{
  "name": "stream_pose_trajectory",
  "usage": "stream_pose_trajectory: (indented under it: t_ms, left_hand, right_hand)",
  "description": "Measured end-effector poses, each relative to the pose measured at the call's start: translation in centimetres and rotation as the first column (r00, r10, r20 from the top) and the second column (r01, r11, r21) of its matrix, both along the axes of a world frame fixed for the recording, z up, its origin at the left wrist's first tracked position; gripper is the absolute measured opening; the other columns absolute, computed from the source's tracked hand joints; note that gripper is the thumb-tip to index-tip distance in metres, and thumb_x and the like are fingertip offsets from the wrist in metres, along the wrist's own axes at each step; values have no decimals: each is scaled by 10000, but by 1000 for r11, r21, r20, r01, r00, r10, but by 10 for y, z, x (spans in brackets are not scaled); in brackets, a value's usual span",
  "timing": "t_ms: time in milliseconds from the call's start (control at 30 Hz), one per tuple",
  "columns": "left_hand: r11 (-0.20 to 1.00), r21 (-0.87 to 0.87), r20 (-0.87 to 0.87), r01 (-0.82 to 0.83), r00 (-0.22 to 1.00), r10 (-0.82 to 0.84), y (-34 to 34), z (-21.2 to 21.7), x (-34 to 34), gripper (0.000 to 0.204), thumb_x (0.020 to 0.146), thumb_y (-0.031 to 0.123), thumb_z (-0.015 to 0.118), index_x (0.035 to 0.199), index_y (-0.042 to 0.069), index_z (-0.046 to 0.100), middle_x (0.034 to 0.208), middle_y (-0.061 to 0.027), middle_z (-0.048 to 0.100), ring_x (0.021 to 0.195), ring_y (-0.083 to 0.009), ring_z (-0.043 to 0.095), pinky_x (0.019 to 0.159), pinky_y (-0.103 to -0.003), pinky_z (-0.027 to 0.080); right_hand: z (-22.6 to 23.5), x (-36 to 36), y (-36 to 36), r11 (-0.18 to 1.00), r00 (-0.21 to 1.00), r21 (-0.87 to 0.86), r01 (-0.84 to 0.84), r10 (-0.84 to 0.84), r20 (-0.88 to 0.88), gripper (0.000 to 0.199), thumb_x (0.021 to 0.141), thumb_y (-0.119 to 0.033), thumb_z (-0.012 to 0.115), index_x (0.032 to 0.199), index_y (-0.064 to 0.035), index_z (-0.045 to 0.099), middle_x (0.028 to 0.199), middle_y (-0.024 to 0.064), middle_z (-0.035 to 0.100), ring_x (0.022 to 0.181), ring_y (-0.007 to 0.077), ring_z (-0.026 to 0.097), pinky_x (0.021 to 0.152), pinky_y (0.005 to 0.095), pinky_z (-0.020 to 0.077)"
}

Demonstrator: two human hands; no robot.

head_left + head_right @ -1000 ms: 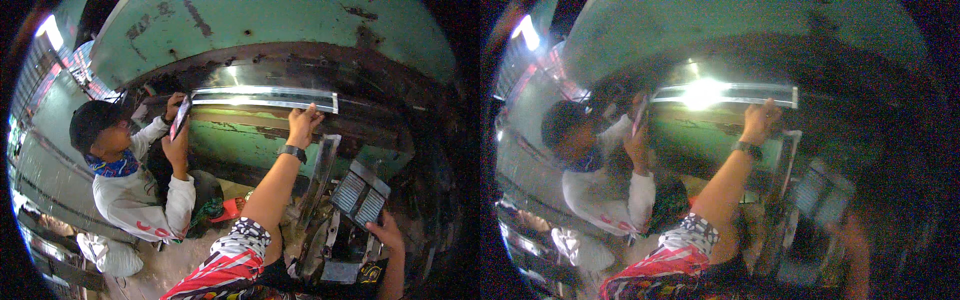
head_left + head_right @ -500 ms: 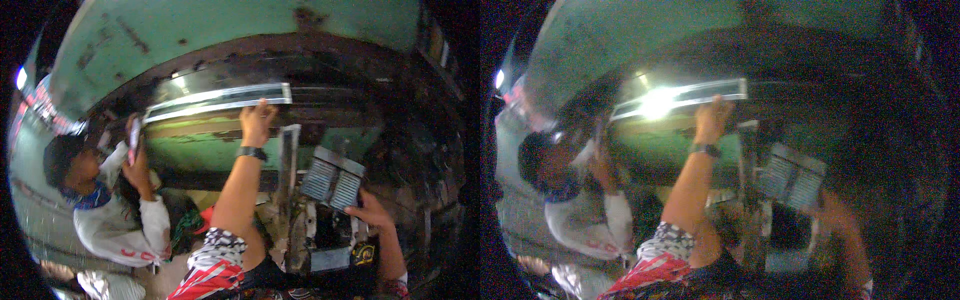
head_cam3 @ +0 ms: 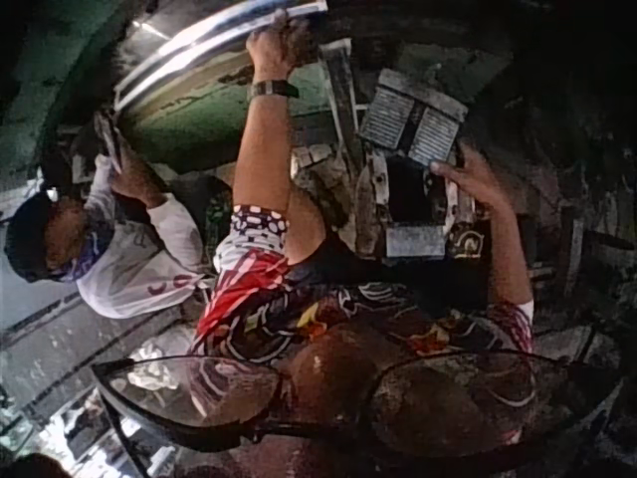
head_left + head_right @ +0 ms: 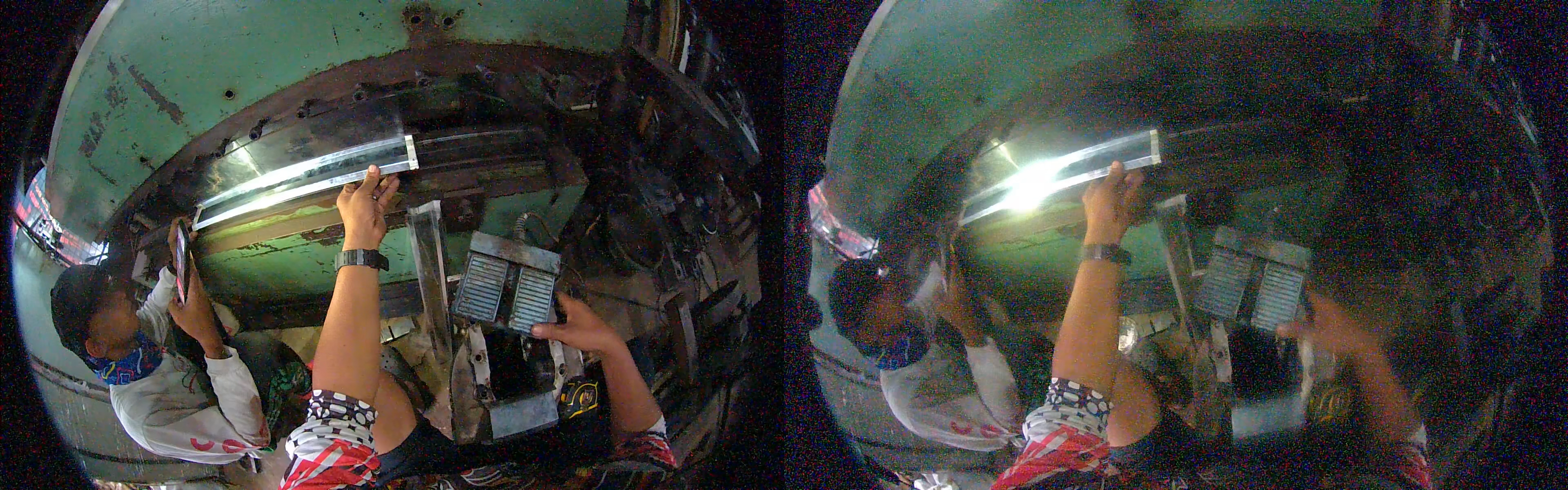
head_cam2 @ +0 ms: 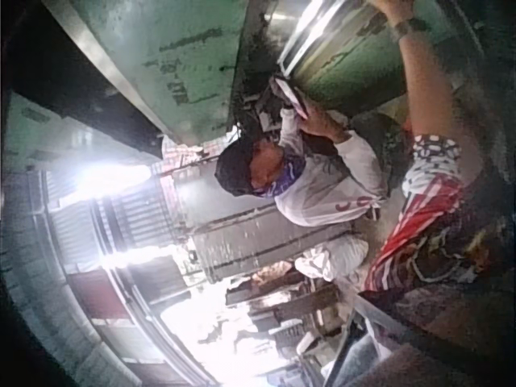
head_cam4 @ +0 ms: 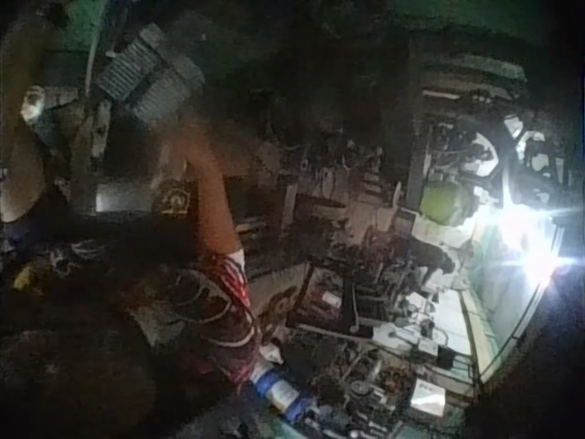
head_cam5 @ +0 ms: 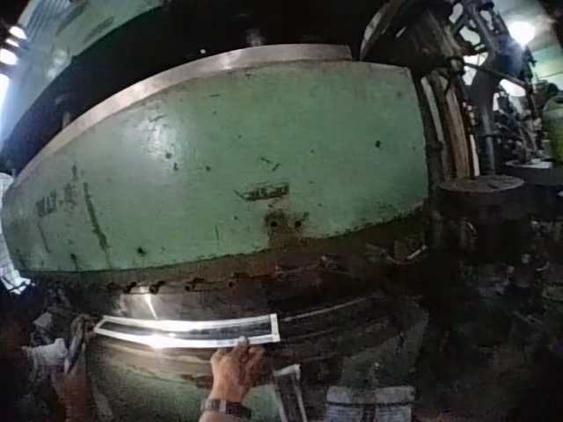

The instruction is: The person is working on a large green machine, using a hammer to tap a metal strip into place while another person assists by holding a phone light. The person repeatedly adjusts the strip and taps it with a hammer to secure it.

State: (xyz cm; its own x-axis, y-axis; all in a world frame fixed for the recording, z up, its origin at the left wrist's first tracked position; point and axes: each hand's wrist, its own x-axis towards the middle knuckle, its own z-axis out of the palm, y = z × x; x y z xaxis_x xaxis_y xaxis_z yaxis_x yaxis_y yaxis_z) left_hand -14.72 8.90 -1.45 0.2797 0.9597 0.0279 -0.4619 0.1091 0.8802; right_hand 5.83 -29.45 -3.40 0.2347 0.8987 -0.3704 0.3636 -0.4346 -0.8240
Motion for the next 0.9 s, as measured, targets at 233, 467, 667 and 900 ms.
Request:
stream_pose_trajectory:
  t_ms: [233,467,667,900]
  left_hand:
    - [992,-122,141,16,990,1,2,0,3,299,938,78,728,1055,-88,508,987,-161,639,898,-319,720,813,-431,664]
    - [997,-73,137,-1,991,11,-2,4,6,294,935,90,736,1018,-95,523,934,-156,636,861,-306,714,805,-421,665]
    - [995,-101,142,-17,989,31,-2,5,5,290,938,96,734,1020,-94,530,948,-159,646,845,-300,719,795,-414,666]
    - [995,-101,110,-22,993,33,-5,8,8,258,938,95,734,995,-71,545,903,-138,644,821,-283,719,789,-401,669]
  right_hand:
    - [-4,4,0,999,994,-41,-10,15,108,876,832,-414,833,1464,46,437,1419,185,580,1334,286,523,1153,395,368]
    - [3,-1,-2,999,996,-40,32,-28,80,874,822,-434,839,1433,65,461,1364,195,618,1275,288,571,1116,402,411]
    - [11,-12,0,993,987,-76,93,-82,138,848,812,-436,848,1388,77,497,1312,209,648,1225,294,607,1080,405,444]
    - [-13,-4,-4,998,975,6,64,-64,212,839,815,-439,845,1386,71,500,1328,215,637,1241,313,597,1099,415,420]
